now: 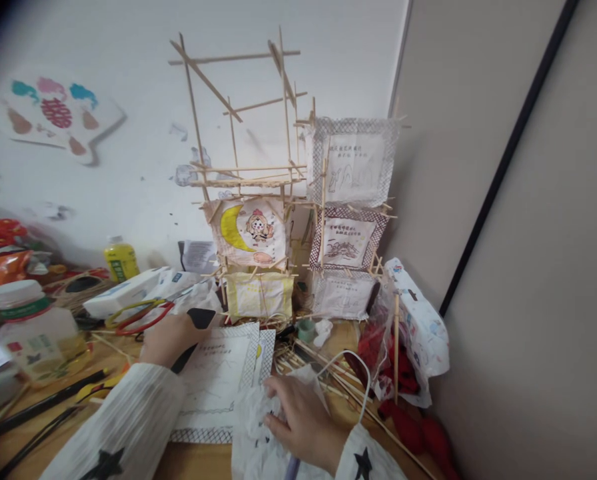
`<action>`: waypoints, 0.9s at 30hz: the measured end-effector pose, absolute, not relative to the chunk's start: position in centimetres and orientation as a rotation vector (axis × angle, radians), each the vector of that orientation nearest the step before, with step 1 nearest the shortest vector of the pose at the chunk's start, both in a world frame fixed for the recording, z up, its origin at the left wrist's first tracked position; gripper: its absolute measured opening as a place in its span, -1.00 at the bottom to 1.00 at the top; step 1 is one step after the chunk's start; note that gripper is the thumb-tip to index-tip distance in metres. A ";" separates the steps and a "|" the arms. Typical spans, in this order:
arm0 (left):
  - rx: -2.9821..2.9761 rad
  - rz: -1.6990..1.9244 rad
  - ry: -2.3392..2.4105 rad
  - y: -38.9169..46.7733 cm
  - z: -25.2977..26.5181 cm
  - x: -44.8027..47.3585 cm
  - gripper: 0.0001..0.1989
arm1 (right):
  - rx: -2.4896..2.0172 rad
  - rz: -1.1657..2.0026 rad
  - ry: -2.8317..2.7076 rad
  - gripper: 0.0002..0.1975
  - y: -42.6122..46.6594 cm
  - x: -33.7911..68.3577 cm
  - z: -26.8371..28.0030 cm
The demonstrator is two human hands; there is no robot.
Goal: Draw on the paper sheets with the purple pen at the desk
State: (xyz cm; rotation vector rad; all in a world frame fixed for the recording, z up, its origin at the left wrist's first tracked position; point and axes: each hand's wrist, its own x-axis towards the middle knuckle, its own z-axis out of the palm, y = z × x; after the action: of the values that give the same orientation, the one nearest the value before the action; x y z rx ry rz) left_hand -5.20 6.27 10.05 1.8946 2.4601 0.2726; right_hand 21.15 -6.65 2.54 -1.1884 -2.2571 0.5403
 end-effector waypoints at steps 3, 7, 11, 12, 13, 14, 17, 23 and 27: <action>1.803 0.227 2.551 6.4 10.2 -5.5 -0.45 | -1.198 0.548 -2.257 -0.59 -6.7 21.1 2.6; 1.792 0.222 2.634 6.4 9.5 -5.4 -0.44 | -1.201 0.533 -2.253 -0.57 -6.7 21.1 2.4; 1.801 0.235 2.716 6.1 8.6 -4.4 -0.43 | -1.196 0.517 -2.253 -0.55 -6.7 21.2 1.9; 1.796 0.226 2.729 6.0 8.6 -4.3 -0.43 | -1.196 0.511 -2.252 -0.55 -6.6 21.2 1.8; 1.791 0.216 2.734 5.9 8.6 -4.1 -0.42 | -1.193 0.504 -2.253 -0.56 -6.6 21.2 1.6; 1.788 0.204 2.728 5.8 8.7 -4.1 -0.42 | -1.189 0.494 -2.256 -0.56 -6.6 21.3 1.4; 1.791 0.166 2.645 5.4 9.8 -4.5 -0.40 | -1.182 0.464 -2.262 -0.56 -6.4 21.4 1.0; 1.849 0.122 2.496 3.5 12.7 -8.5 -0.59 | -1.177 0.475 -2.269 -0.58 -6.2 21.6 0.3; 1.689 0.153 2.672 0.9 13.2 -14.6 -0.76 | -1.191 0.472 -2.274 -0.56 -6.1 21.6 0.2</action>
State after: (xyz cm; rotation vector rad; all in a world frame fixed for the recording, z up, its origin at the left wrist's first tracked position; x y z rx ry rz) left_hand -14.60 0.89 13.22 1.6888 2.6717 0.1527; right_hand 21.57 -6.15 0.19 -1.1907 -2.2743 0.4719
